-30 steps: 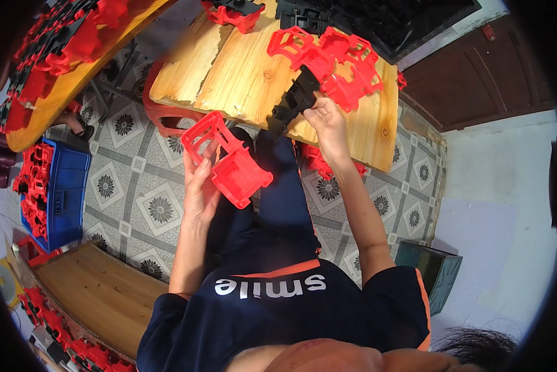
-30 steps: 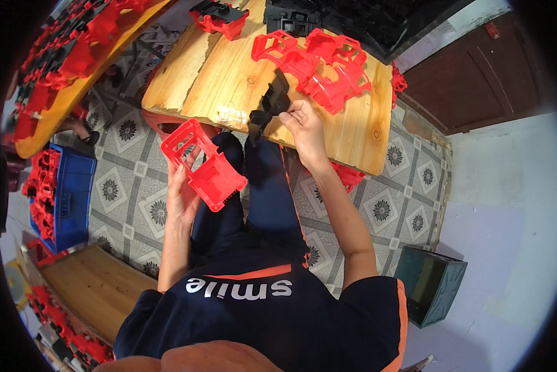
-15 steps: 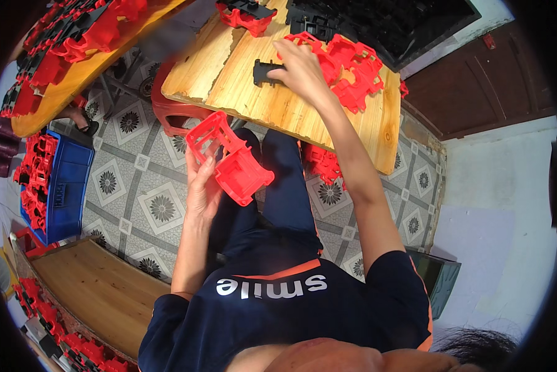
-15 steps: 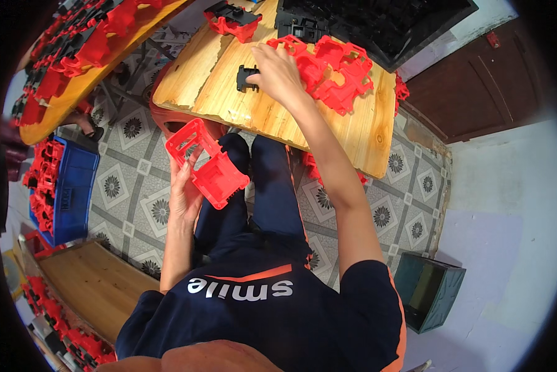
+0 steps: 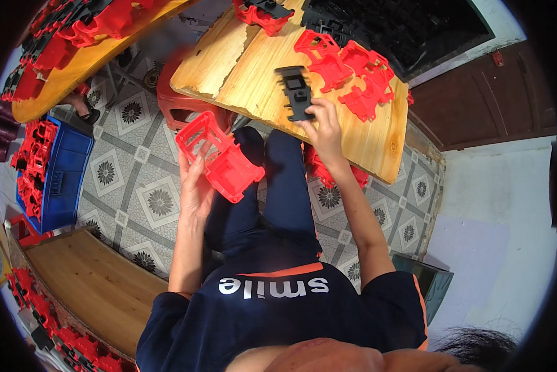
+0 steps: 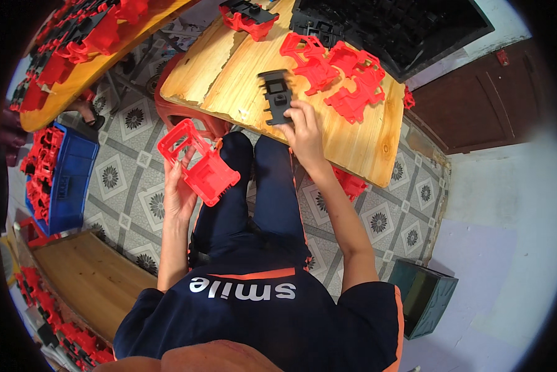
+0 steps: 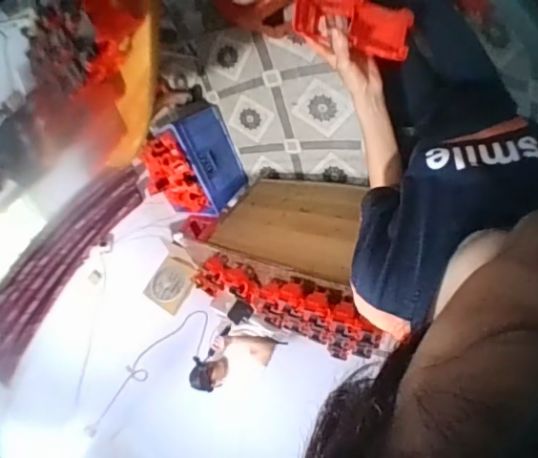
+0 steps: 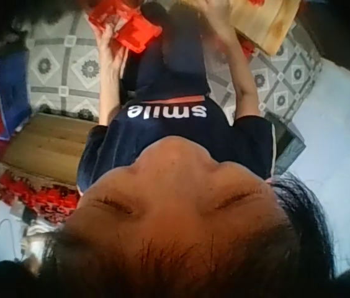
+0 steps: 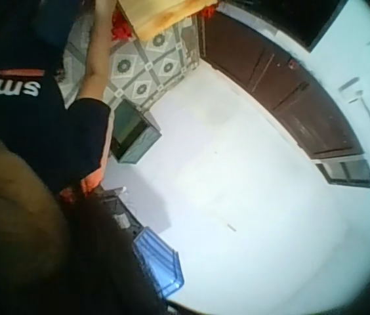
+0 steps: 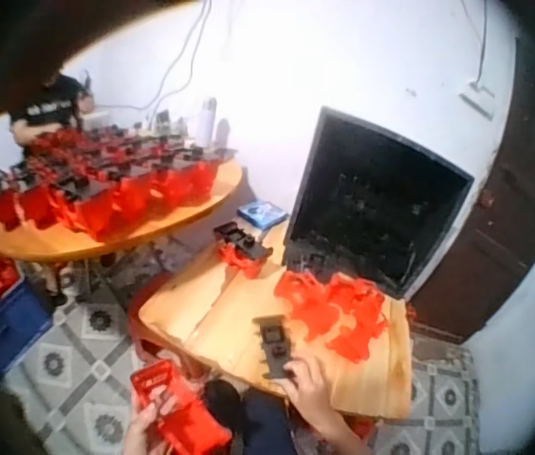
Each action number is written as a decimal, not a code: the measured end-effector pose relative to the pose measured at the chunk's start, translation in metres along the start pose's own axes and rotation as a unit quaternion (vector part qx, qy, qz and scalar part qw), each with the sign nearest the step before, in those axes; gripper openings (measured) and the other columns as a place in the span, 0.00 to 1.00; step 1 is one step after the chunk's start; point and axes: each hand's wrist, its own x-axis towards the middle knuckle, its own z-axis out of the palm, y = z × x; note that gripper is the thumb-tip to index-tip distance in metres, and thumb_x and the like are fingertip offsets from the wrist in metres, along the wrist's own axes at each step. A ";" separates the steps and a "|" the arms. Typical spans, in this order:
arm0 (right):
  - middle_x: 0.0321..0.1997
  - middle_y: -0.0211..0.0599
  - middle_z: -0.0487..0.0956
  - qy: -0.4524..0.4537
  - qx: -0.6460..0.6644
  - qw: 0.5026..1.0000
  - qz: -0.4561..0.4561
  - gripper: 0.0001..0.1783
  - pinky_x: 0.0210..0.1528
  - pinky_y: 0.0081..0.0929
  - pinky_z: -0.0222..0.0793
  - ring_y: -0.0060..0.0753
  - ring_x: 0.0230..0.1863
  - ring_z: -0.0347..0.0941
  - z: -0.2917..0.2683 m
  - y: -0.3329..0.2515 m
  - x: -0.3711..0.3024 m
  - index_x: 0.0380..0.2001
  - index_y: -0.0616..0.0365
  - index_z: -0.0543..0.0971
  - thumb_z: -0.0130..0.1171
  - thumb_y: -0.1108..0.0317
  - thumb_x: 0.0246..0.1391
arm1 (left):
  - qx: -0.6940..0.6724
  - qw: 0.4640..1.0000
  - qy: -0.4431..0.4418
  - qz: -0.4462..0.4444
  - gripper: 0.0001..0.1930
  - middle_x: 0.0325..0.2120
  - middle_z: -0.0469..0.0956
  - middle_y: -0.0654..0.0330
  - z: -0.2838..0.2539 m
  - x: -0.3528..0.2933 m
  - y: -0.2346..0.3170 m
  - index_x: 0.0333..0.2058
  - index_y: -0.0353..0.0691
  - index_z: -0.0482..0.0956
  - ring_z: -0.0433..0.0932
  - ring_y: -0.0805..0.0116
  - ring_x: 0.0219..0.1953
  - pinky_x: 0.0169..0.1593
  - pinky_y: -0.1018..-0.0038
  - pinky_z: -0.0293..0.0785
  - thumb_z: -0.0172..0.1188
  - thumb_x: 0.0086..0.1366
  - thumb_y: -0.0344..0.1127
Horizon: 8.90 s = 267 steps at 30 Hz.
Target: Assembling black plastic components into red plastic housings on a workshop table.
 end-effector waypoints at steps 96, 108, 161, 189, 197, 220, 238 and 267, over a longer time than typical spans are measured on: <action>0.70 0.48 0.58 -0.244 0.696 0.674 0.033 0.54 0.69 0.33 0.52 0.36 0.69 0.56 0.014 -0.211 0.059 0.70 0.70 0.47 0.53 0.37 0.59 | 0.167 0.920 -0.084 0.346 0.63 0.69 0.49 0.50 0.065 -0.025 0.108 0.71 0.45 0.26 0.56 0.60 0.68 0.67 0.66 0.58 0.74 0.53 0.31; 0.61 0.49 0.73 -0.230 0.315 0.906 -0.167 0.22 0.62 0.34 0.64 0.45 0.62 0.69 0.051 -0.206 0.121 0.54 0.64 0.76 0.60 0.63 0.60 | 0.087 0.687 0.342 0.635 0.50 0.61 0.59 0.52 -0.110 0.011 0.322 0.71 0.43 0.33 0.66 0.62 0.57 0.63 0.67 0.61 0.61 0.59 0.30; 0.45 0.28 0.82 -0.089 0.270 0.886 -0.365 0.16 0.42 0.28 0.66 0.28 0.35 0.76 0.200 -0.252 0.232 0.36 0.52 0.84 0.70 0.75 0.40 | 0.317 0.867 0.322 0.210 0.23 0.41 0.78 0.56 -0.224 0.262 0.644 0.45 0.44 0.78 0.81 0.61 0.39 0.40 0.54 0.81 0.69 0.55 0.51; 0.39 0.38 0.83 -0.088 0.294 0.884 -0.353 0.11 0.38 0.31 0.66 0.36 0.35 0.77 0.196 -0.262 0.233 0.34 0.59 0.83 0.69 0.75 0.43 | 0.667 0.453 0.297 0.512 0.47 0.67 0.47 0.39 -0.101 0.161 0.419 0.64 0.47 0.61 0.62 0.47 0.64 0.61 0.58 0.69 0.76 0.47 0.49; 0.39 0.38 0.82 -0.076 0.301 0.881 -0.356 0.11 0.39 0.31 0.66 0.36 0.35 0.76 0.202 -0.257 0.229 0.34 0.59 0.83 0.69 0.76 0.43 | 0.637 0.429 0.365 0.527 0.27 0.51 0.73 0.46 -0.139 0.151 0.457 0.48 0.35 0.72 0.76 0.52 0.51 0.47 0.67 0.77 0.73 0.50 0.31; 0.42 0.36 0.82 -0.069 0.286 0.881 -0.372 0.14 0.42 0.31 0.67 0.35 0.38 0.77 0.201 -0.251 0.232 0.37 0.58 0.83 0.68 0.76 0.42 | 0.539 0.456 0.328 0.629 0.36 0.54 0.64 0.47 -0.140 0.241 0.482 0.56 0.36 0.67 0.62 0.52 0.58 0.60 0.58 0.60 0.64 0.60 0.57; 0.42 0.34 0.81 -0.053 0.304 0.877 -0.368 0.14 0.44 0.30 0.66 0.35 0.39 0.76 0.200 -0.258 0.225 0.36 0.57 0.84 0.69 0.76 0.42 | 0.638 0.489 0.197 0.561 0.40 0.57 0.63 0.45 -0.058 0.159 0.361 0.58 0.47 0.71 0.67 0.45 0.59 0.62 0.58 0.66 0.76 0.42 0.34; 0.44 0.43 0.81 -0.062 0.333 0.919 -0.200 0.13 0.42 0.30 0.73 0.39 0.37 0.78 0.088 -0.187 0.081 0.39 0.61 0.83 0.65 0.81 0.48 | 0.561 0.554 0.208 0.579 0.39 0.59 0.59 0.42 0.037 0.146 0.230 0.54 0.44 0.70 0.63 0.43 0.60 0.63 0.58 0.63 0.75 0.39 0.31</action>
